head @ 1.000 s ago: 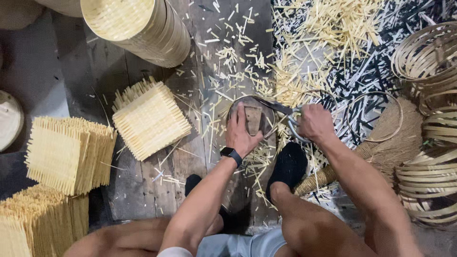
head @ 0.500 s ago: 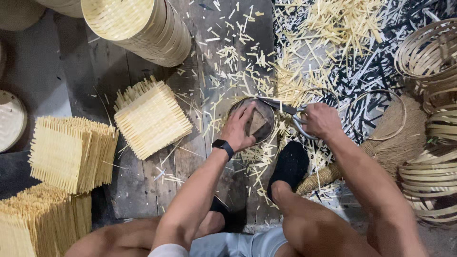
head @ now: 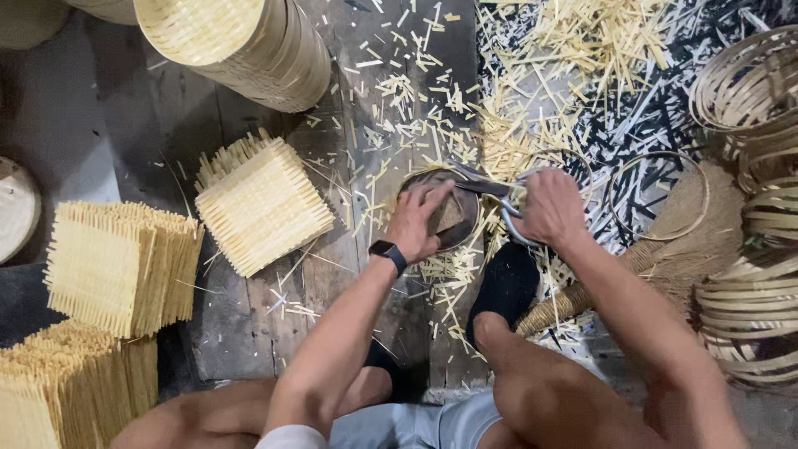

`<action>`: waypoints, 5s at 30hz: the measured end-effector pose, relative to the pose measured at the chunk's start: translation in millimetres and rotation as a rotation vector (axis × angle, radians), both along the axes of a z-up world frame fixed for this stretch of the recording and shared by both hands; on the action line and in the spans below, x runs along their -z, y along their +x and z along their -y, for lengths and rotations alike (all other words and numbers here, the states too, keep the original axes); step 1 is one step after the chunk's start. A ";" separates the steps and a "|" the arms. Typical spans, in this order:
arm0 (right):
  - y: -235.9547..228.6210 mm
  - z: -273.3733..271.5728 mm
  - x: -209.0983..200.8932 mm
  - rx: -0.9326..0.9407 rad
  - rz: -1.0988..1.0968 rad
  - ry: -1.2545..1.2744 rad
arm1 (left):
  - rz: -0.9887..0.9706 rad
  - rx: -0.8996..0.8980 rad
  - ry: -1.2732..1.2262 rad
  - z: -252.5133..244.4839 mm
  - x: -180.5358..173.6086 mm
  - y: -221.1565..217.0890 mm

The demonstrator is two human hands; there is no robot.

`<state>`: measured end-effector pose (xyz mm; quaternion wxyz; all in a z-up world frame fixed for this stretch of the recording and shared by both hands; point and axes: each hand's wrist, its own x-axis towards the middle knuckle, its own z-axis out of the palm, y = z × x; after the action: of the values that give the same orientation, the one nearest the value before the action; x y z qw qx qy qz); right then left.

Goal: The person sits on the floor and repeatedly trims the edges of round bamboo trays using shears. They place each finished tray onto a stack and pick up a new one to continue the process.

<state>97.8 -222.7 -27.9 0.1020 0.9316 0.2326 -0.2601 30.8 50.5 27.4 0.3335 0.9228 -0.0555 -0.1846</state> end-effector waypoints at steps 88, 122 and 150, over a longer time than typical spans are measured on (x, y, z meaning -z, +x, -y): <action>-53.2 98.2 81.0 1.369 -0.196 0.565 | -0.081 -0.432 0.106 -37.5 82.9 34.7; -18.6 -24.5 44.7 1.127 -0.558 0.860 | 0.206 -0.338 -0.117 10.1 122.3 66.0; -95.1 -44.5 58.0 1.510 -0.887 1.368 | -0.753 -1.245 -0.956 -7.0 108.8 -68.6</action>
<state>2.8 -178.2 -86.0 -0.7104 0.5182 -0.2839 -0.3823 -37.8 57.4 -81.3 0.7216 0.4239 0.5018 -0.2187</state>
